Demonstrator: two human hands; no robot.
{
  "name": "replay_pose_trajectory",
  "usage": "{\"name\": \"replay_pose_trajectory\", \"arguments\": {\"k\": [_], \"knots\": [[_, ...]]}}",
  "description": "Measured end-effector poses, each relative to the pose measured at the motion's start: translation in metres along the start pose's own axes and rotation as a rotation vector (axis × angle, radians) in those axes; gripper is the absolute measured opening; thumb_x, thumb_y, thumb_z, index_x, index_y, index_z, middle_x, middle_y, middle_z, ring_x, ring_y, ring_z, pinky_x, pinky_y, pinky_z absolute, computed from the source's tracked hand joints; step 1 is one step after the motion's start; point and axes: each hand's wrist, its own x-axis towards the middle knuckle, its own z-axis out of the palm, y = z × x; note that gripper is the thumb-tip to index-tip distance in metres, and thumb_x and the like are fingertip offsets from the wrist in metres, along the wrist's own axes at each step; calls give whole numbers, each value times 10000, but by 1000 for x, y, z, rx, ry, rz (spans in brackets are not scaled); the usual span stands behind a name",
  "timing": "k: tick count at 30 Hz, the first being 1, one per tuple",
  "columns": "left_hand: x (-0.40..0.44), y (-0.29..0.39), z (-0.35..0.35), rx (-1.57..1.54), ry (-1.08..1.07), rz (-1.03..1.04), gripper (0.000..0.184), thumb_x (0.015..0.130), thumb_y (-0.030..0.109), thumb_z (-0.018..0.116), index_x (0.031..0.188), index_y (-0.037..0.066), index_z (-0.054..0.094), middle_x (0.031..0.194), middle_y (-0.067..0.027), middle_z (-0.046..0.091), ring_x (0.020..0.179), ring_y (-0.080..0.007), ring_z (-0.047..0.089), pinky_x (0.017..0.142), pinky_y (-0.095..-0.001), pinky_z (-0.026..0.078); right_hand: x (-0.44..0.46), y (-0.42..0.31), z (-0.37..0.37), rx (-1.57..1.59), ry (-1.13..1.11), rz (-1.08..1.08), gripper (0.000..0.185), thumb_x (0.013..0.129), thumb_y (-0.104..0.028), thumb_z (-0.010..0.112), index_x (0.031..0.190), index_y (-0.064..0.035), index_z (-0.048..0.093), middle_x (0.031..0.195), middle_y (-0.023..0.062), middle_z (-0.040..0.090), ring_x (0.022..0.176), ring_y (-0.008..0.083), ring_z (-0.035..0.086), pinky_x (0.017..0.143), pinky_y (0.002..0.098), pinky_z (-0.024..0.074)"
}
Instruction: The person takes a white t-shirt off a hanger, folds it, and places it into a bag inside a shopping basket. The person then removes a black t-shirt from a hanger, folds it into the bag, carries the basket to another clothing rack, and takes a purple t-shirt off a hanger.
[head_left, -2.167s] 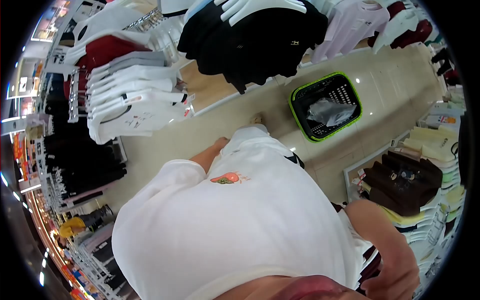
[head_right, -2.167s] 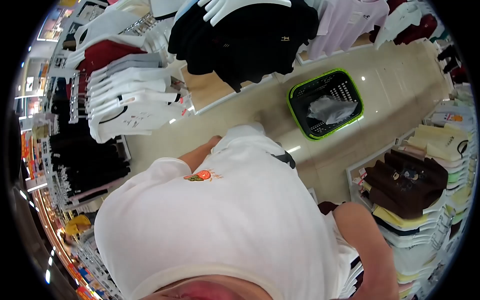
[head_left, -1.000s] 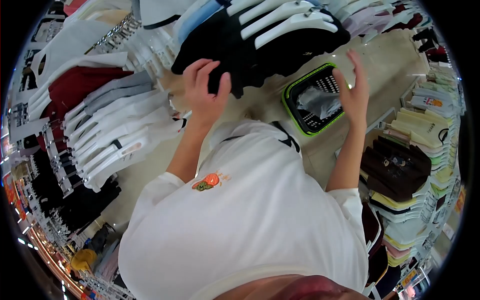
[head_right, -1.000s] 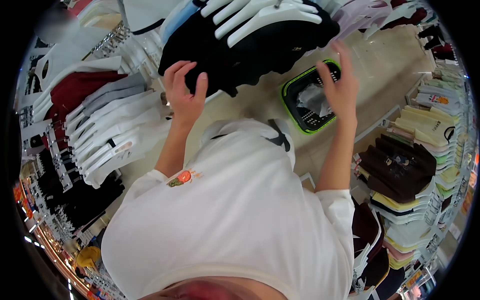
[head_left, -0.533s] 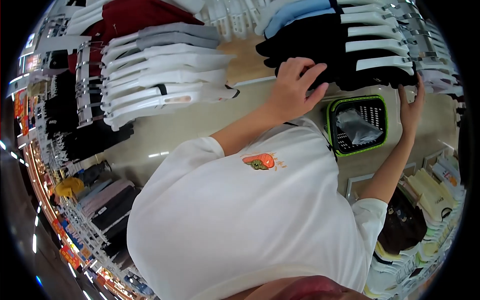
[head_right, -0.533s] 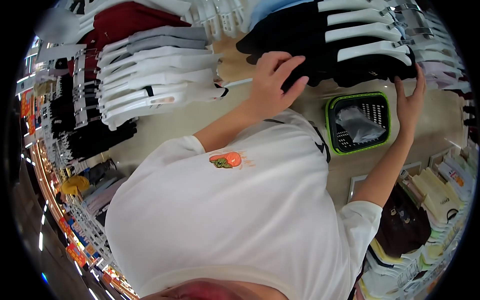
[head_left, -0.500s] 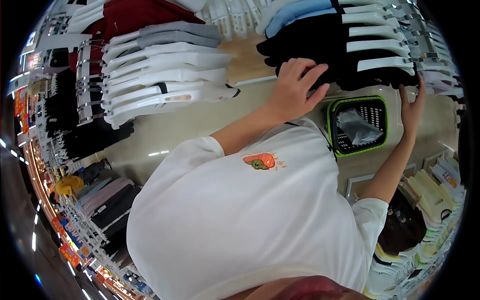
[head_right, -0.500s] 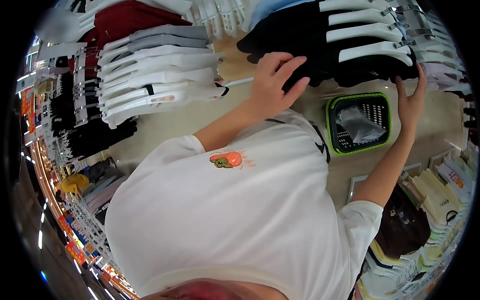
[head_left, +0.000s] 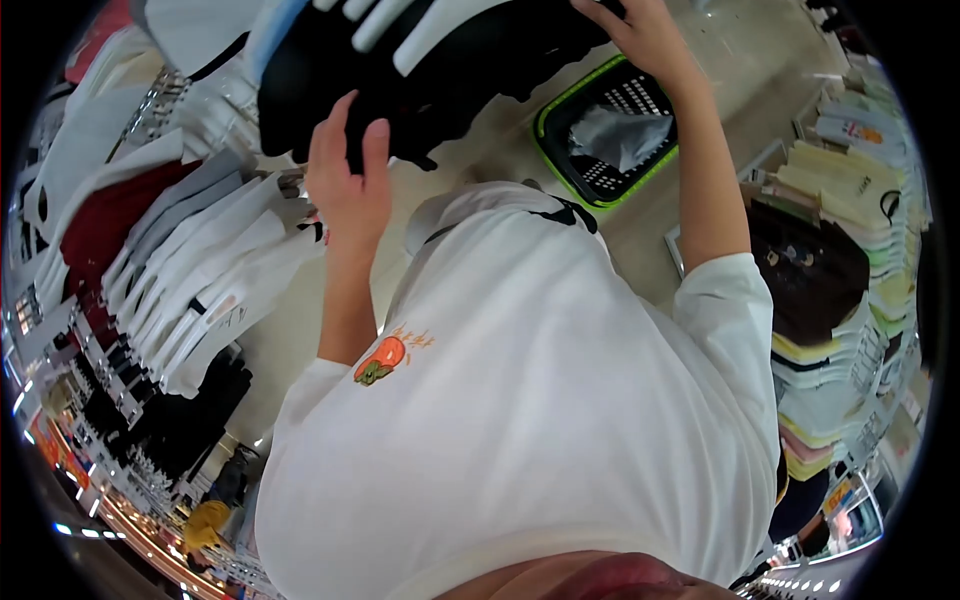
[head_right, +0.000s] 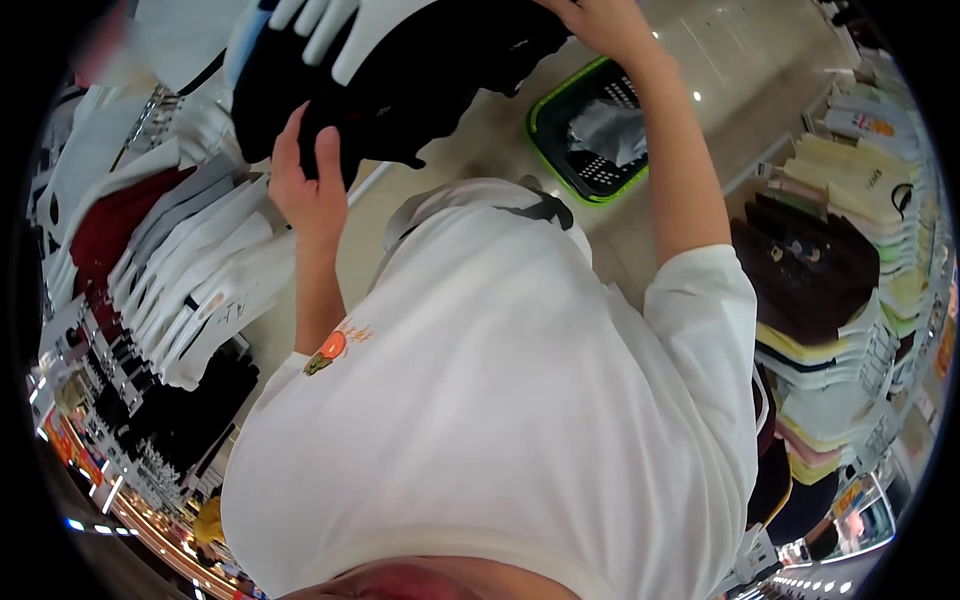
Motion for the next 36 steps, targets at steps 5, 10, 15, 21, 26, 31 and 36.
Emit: {"name": "replay_pose_trajectory", "arguments": {"k": [5, 10, 15, 21, 26, 31, 36], "knots": [[9, 16, 5, 36, -44, 129, 291, 957, 164, 628, 1231, 65, 638, 875, -97, 630, 709, -238, 588, 650, -309, 483, -16, 11, -13, 37, 12, -32, 223, 874, -181, 685, 1012, -35, 589, 947, 169, 594, 919, 367, 590, 802, 413, 471], [20, 16, 8, 62, -17, 131, 278, 960, 145, 620, 1222, 62, 660, 869, -89, 633, 691, -221, 578, 636, -303, 474, -28, 21, -17, 37, -20, 75, 236, 873, -200, 694, 993, -32, 580, 936, 176, 589, 917, 377, 589, 791, 421, 467], [21, 14, 4, 101, 17, 125, 278, 962, 139, 613, 1222, 59, 667, 872, -86, 644, 696, -208, 583, 641, -299, 474, -36, 18, -14, 21, -33, 109, 267, 889, -228, 678, 1024, -30, 562, 932, 190, 595, 910, 391, 588, 788, 436, 468], [16, 6, 1, 39, 50, 57, 287, 969, 161, 606, 1221, 37, 664, 889, -83, 668, 748, -192, 603, 720, -302, 485, -21, 3, -15, -155, -169, -3, 300, 923, -295, 627, 971, -19, 521, 907, 199, 601, 894, 404, 595, 764, 479, 464], [6, -10, 2, -162, 32, -57, 394, 943, 252, 661, 1267, 30, 629, 1000, -60, 678, 918, -177, 632, 861, -299, 482, -9, -17, -17, -33, -120, -67, 313, 880, -275, 685, 1012, -22, 555, 953, 186, 621, 913, 377, 611, 802, 439, 482], [-34, -59, 22, -1150, -66, -444, 501, 890, 227, 718, 1338, 71, 559, 1187, -34, 619, 1080, -161, 592, 955, -304, 451, -36, 32, -15, 447, 138, 183, 411, 833, -181, 762, 1189, -49, 604, 1086, 68, 667, 1011, 197, 636, 886, 333, 496], [-82, -81, 78, -1066, -251, -553, 450, 848, 160, 755, 1263, 77, 599, 1144, -21, 631, 1070, -148, 590, 946, -318, 465, -89, 91, 33, 1128, 43, 550, 443, 823, -143, 782, 1222, -48, 615, 1109, 21, 651, 1019, 122, 614, 939, 282, 467]]}}
